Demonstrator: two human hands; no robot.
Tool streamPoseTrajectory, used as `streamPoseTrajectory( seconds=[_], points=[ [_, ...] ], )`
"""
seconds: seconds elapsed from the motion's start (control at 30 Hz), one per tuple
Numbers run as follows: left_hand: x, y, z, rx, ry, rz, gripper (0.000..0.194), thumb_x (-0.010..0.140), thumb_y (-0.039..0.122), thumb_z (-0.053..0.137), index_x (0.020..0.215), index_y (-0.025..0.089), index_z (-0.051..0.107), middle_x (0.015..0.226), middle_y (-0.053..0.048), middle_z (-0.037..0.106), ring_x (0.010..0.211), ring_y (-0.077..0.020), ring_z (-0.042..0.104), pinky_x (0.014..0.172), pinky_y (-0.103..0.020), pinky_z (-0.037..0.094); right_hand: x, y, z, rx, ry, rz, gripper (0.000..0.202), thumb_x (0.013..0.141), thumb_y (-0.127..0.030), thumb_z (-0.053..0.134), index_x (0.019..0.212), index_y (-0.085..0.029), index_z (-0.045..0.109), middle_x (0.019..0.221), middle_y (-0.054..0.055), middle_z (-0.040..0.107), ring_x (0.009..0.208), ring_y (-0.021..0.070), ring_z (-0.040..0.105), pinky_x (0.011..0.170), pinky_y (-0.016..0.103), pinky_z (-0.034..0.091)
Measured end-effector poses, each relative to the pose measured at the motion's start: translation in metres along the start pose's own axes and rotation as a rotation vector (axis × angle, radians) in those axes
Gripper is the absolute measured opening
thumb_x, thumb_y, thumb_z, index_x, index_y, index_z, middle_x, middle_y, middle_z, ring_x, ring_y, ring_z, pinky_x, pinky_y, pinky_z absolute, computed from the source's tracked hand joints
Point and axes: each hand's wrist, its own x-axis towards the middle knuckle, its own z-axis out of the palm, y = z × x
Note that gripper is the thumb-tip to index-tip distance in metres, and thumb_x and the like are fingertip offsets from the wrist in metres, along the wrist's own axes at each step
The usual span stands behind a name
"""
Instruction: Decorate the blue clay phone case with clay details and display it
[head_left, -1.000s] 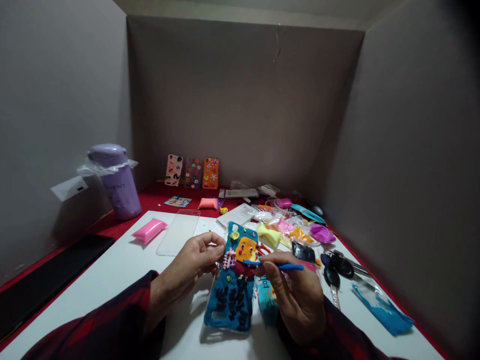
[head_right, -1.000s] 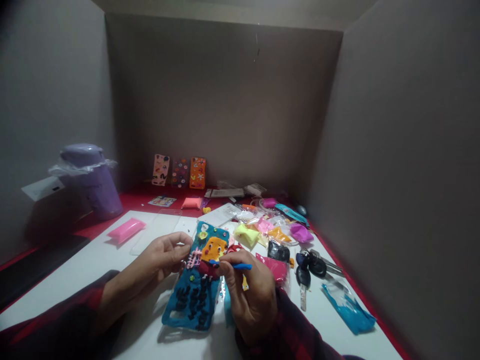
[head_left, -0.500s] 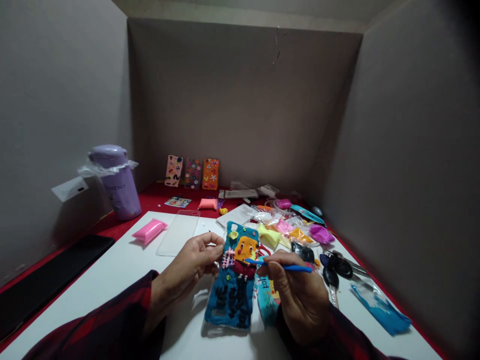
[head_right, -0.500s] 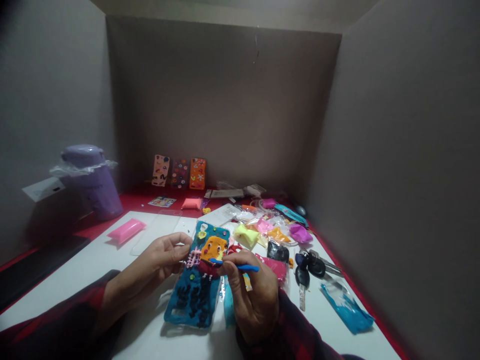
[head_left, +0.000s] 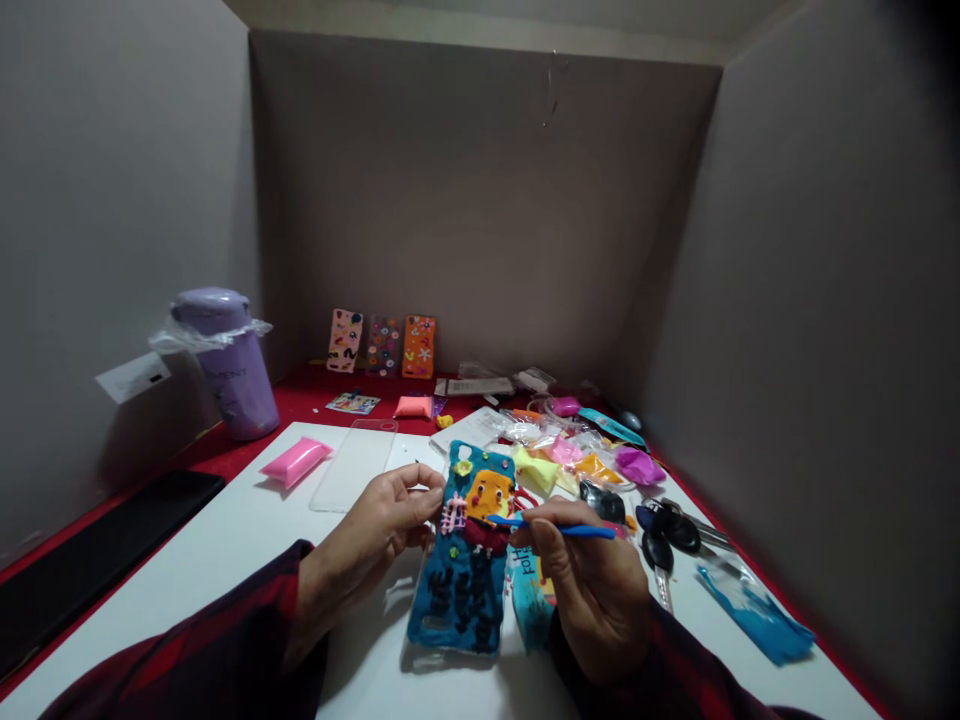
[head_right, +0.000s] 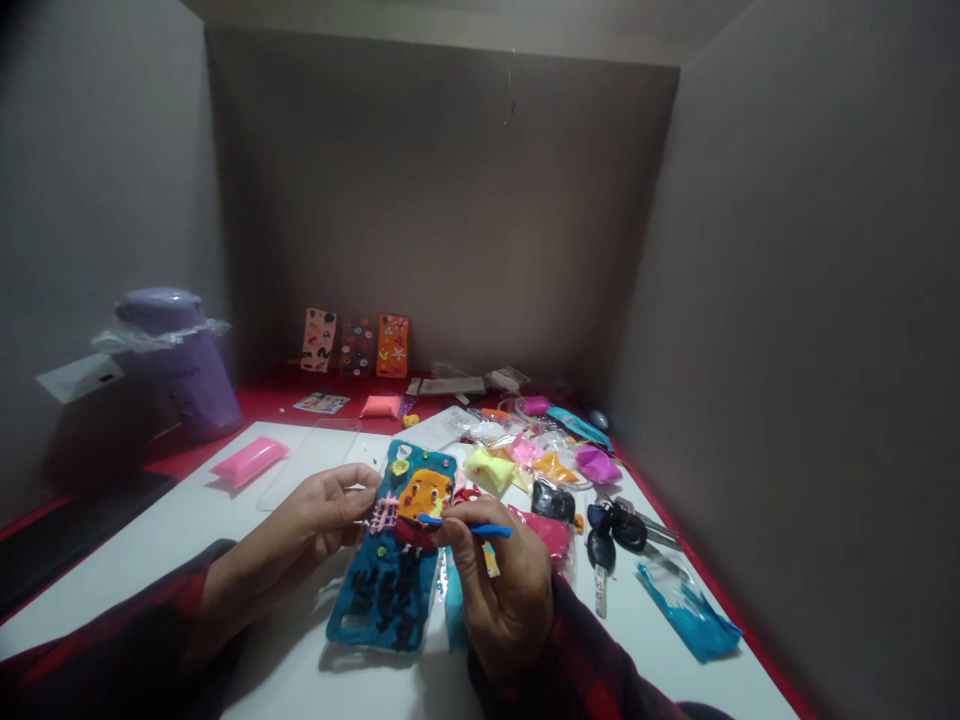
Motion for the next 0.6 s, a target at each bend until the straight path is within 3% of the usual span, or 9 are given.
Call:
streamPoseTrajectory(
  seconds=[0.37,0.6],
  points=[
    [0.0017,-0.0012,-0.0013,-0.010,0.007,-0.010,0.025,0.077,0.034,0.068,0.083,0.015,0.054,0.073,-0.004,0.062,0.062,-0.0118,0.054,0.056,-0.023,0.039,-0.0018,0.0052,-0.0013,-0.035,-0.057,0.026,0.009,0.090,-0.017,0.051,0.094,-0.018,0.059,0.078,0.004,0.069,0.074,0.0159,0.068,0.060,0.025,0.052],
    [0.0012,0.0003,-0.0012,-0.033,-0.003,-0.003,0.022,0.078,0.031,0.067,0.083,0.015,0.055,0.072,-0.004,0.063,0.060,-0.0112,0.054,0.055,-0.023,0.039,-0.0032,0.0014,0.0010,0.010,0.007,0.036,0.009,0.090,-0.018,0.051,0.094,-0.020,0.059,0.078,0.003,0.069,0.072,0.0154,0.068,0.058,0.025,0.051]
  ],
)
